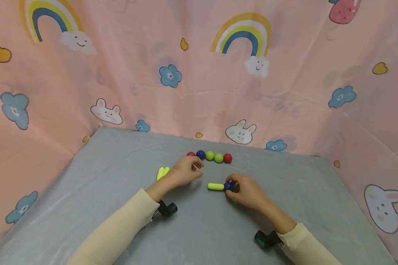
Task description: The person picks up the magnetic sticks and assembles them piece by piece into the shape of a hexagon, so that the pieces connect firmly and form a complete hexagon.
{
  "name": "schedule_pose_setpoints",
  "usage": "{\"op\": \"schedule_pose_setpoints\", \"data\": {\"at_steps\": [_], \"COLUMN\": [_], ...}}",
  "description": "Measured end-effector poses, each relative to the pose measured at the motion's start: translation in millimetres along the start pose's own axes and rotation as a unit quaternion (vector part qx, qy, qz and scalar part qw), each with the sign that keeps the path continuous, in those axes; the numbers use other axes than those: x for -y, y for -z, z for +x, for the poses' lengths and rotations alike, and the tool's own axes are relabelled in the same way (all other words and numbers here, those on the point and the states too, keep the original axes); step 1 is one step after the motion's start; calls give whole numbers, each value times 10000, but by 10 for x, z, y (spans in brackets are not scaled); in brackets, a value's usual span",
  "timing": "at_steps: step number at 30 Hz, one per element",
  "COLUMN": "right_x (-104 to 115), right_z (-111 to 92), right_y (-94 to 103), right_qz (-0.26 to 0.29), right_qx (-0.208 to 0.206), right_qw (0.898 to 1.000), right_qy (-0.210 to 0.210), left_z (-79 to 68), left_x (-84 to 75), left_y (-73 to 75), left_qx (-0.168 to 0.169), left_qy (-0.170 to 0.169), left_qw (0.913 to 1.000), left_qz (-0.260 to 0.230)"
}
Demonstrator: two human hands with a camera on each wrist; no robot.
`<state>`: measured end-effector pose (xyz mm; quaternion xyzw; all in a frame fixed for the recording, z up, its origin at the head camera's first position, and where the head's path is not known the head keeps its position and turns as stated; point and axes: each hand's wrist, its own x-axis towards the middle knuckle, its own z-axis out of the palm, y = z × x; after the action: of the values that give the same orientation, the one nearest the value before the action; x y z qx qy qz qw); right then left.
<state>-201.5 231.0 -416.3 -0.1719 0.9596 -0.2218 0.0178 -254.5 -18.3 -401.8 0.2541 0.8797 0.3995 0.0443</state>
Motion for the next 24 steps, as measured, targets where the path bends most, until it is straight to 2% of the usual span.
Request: {"op": "schedule_pose_setpoints", "data": {"at_steps": [5,10,13,20,24], "right_x": [-37,-39,-34,-30,-29], "right_z": [-19,-20,-6,0,-8], "right_y": [23,34,34,22,21], "right_qz": [-14,-60,-88,-113,-125], "right_qx": [-89,-123,-91,-53,-91], "right_qw": [9998,9997,9997,9994,9993], "right_qy": [-172,-190,-224,-312,-332], "left_z": [164,280,331,422,441], "left_x": [102,204,269,404,415], "left_y": [196,288,301,250,222], "left_qx": [-325,-408,-387,-301,-247], "left_qy": [265,733,897,979,1083], "left_qw": [9990,9964,9952,9946,9937], "left_qz": [122,75,49,145,132]}}
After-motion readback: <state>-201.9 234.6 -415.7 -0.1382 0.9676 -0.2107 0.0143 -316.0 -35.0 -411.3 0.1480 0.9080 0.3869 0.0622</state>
